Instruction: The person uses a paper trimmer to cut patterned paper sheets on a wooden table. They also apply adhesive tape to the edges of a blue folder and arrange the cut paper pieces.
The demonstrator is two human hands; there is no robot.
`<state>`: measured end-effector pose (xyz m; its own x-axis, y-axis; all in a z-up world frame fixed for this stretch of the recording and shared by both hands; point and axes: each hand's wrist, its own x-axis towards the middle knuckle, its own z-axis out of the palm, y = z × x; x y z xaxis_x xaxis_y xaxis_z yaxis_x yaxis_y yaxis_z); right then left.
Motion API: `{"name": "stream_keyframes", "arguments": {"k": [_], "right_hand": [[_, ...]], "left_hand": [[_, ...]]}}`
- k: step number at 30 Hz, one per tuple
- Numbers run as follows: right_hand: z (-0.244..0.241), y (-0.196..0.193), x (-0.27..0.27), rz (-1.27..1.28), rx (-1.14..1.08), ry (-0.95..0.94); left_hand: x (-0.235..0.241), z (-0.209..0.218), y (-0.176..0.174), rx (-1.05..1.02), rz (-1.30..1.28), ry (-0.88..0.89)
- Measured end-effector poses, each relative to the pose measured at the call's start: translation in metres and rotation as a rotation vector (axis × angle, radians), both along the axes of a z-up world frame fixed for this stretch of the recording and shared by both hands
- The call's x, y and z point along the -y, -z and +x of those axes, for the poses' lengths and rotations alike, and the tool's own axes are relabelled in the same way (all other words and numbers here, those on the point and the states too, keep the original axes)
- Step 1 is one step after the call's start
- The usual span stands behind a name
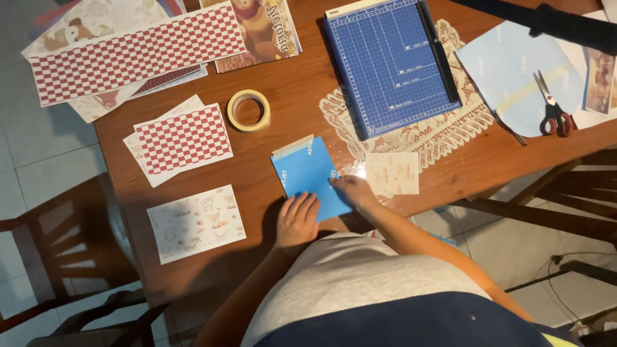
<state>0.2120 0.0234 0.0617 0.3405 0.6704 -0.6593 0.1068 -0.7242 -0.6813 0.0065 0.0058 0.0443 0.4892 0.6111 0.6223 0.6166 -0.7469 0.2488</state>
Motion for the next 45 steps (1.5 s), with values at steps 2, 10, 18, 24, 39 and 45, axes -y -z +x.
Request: {"name": "stream_keyframes", "arguments": {"k": [2,10,18,24,39,45], "right_hand": [[-0.007,-0.065,-0.025,0.064,-0.091,-0.003],[-0.013,-0.144,-0.062,0.377,-0.371,-0.064],[0.040,-0.126,-0.060,0.632,0.042,0.021],[0.092,-0.013,-0.010,0.395,0.338,-0.021],[0.151,-0.009,0.056,-0.176,0.827,-0.111],[0.159,-0.015,0.057,-0.131,0.680,0.003]], "left_hand": [[-0.009,-0.001,-0.042,0.031,0.036,-0.029],[-0.034,-0.020,-0.170,0.203,-0.042,-0.140],[-0.081,-0.053,-0.147,0.836,-0.934,-0.415],[-0.062,-0.060,-0.006,0.937,-1.129,-0.609],[-0.048,0.006,-0.015,-0.142,-0.320,0.170],[-0.045,0.014,0.001,-0.243,-0.323,0.151]]}}
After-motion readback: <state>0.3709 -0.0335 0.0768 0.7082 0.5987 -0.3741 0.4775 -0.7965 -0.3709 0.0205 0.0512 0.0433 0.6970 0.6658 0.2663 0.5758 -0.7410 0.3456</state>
